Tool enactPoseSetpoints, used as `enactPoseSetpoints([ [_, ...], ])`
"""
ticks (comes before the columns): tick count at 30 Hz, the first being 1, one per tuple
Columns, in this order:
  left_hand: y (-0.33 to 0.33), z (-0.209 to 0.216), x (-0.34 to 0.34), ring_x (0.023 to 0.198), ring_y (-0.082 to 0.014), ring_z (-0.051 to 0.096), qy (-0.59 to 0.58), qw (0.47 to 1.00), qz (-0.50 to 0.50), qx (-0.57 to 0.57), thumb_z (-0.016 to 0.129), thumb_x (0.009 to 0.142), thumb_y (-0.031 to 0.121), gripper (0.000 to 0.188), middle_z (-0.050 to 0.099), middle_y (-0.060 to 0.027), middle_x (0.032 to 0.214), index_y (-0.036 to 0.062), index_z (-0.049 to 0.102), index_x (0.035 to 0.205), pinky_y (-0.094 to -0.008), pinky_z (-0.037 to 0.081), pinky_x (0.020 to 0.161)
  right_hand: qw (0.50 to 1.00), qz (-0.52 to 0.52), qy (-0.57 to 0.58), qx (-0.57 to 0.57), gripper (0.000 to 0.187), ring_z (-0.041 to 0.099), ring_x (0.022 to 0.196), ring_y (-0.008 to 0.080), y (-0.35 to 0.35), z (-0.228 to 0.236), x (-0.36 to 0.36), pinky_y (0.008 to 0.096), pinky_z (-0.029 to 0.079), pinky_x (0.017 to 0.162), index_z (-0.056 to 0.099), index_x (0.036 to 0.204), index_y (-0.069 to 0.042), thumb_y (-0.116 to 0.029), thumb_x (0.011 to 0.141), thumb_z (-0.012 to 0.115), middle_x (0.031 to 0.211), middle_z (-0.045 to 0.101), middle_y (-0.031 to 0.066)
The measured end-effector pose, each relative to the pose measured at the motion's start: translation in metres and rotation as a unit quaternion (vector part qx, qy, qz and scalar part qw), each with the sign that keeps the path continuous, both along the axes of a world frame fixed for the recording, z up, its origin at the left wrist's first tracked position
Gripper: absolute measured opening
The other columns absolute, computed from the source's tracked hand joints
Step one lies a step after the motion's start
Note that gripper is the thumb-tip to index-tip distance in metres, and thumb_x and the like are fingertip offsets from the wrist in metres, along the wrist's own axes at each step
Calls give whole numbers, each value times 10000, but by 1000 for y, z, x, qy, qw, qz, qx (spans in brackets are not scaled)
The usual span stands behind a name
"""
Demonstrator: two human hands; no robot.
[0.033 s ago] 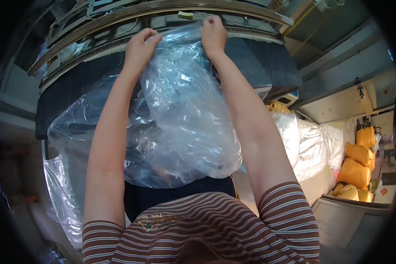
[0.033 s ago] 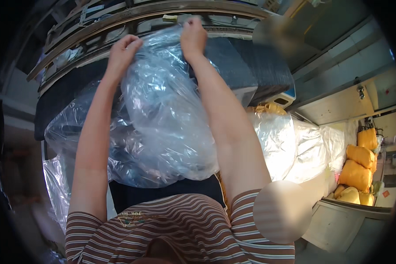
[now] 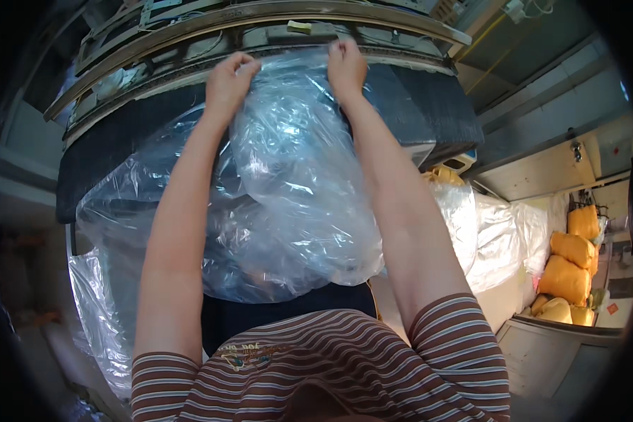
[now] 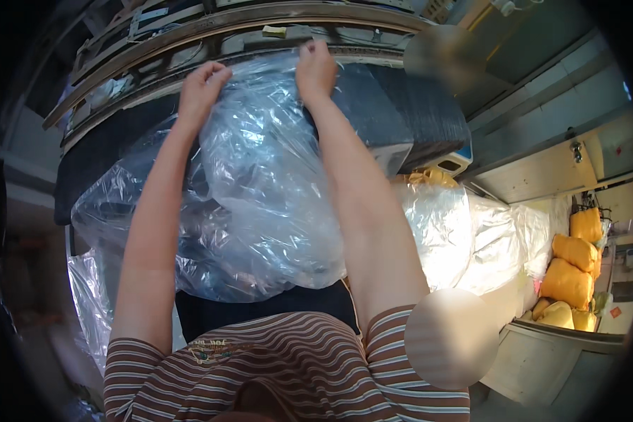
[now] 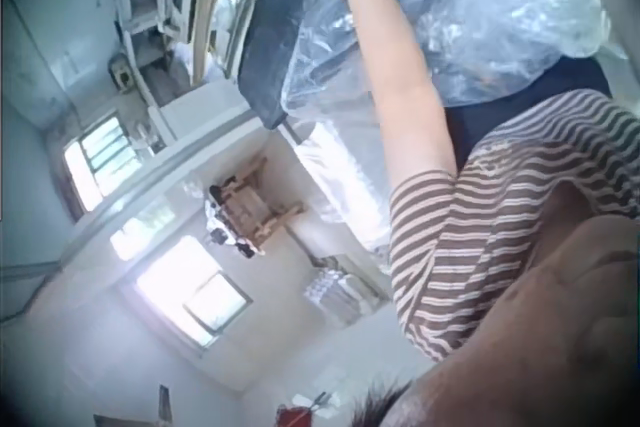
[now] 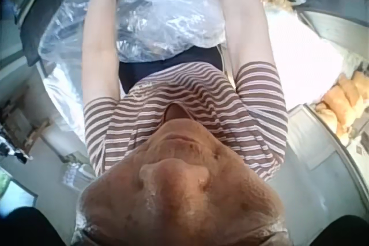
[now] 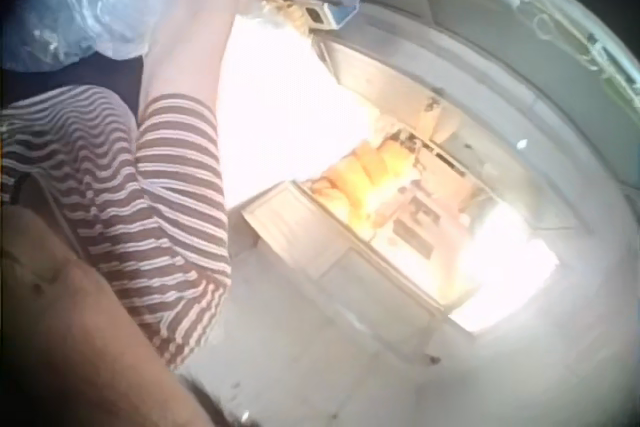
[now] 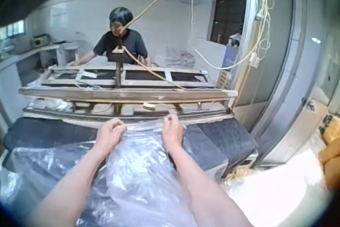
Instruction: The person wraps a large, dark rectangular object with a clear plastic sheet. They repeatedly pull, smooth, and fold the plastic over the object's surface, ensuring it is fully covered. The person works by hand, adjusting the plastic from multiple angles to secure it around the item.
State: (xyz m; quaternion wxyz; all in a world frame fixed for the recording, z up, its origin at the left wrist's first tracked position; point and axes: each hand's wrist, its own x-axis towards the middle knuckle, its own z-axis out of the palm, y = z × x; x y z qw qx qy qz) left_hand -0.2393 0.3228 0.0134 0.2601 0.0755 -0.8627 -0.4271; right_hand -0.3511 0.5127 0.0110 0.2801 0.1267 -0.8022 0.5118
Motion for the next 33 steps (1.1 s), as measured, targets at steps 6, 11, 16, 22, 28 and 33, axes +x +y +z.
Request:
enactPoseSetpoints([
  [6, 5, -9, -27, 706, -238, 606, 31, 994, 108, -13, 619, 814, 344, 286, 637, -122, 747, 72, 658, 892, -331, 448, 654, 999, -12, -17, -26, 159, 615, 722, 306, 8, -15, -18, 384, 468, 680, 655, 744, -32, -190, 760, 661, 749, 637, 133],
  [11, 5, 0, -41, 752, -319, 625, -5, 986, 154, -59, 604, 806, 400, 330, 649, -153, 766, 86, 678, 875, -385, 465, 671, 999, -45, -25, 11, 157, 607, 742, 305, 5, -17, -28, 393, 465, 699, 647, 735, -32, -189, 745, 659, 760, 619, 124],
  [16, 4, 10, -45, 744, -366, 635, -58, 969, 154, -186, 597, 805, 409, 348, 649, -184, 723, 81, 710, 776, -428, 490, 687, 989, -127, -19, 70, 153, 568, 833, 332, 0, -6, -26, 416, 450, 737, 558, 801, -46, -163, 736, 632, 887, 553, 137],
  [22, 0, 14, -42, 794, -365, 633, -96, 966, 132, -201, 540, 828, 472, 438, 656, -190, 767, 70, 705, 777, -424, 485, 725, 985, -159, -31, 53, 245, 518, 922, 361, 3, -11, -30, 448, 408, 808, 459, 887, -34, -169, 749, 608, 988, 468, 170],
  [28, 3, 22, -34, 810, -361, 637, -114, 971, 106, -180, 554, 844, 407, 372, 661, -197, 797, 75, 722, 838, -428, 491, 746, 990, -134, -40, -30, 288, 476, 934, 364, 9, -12, -34, 437, 373, 838, 432, 889, -9, -263, 821, 550, 1003, 447, 177],
  [33, 2, 23, -31, 853, -381, 619, -132, 968, 103, -187, 499, 870, 447, 434, 654, -201, 833, 59, 693, 863, -437, 475, 747, 987, -133, -57, -72, 312, 471, 945, 363, 10, -6, -35, 437, 364, 855, 438, 870, 2, -308, 886, 476, 993, 450, 179],
])
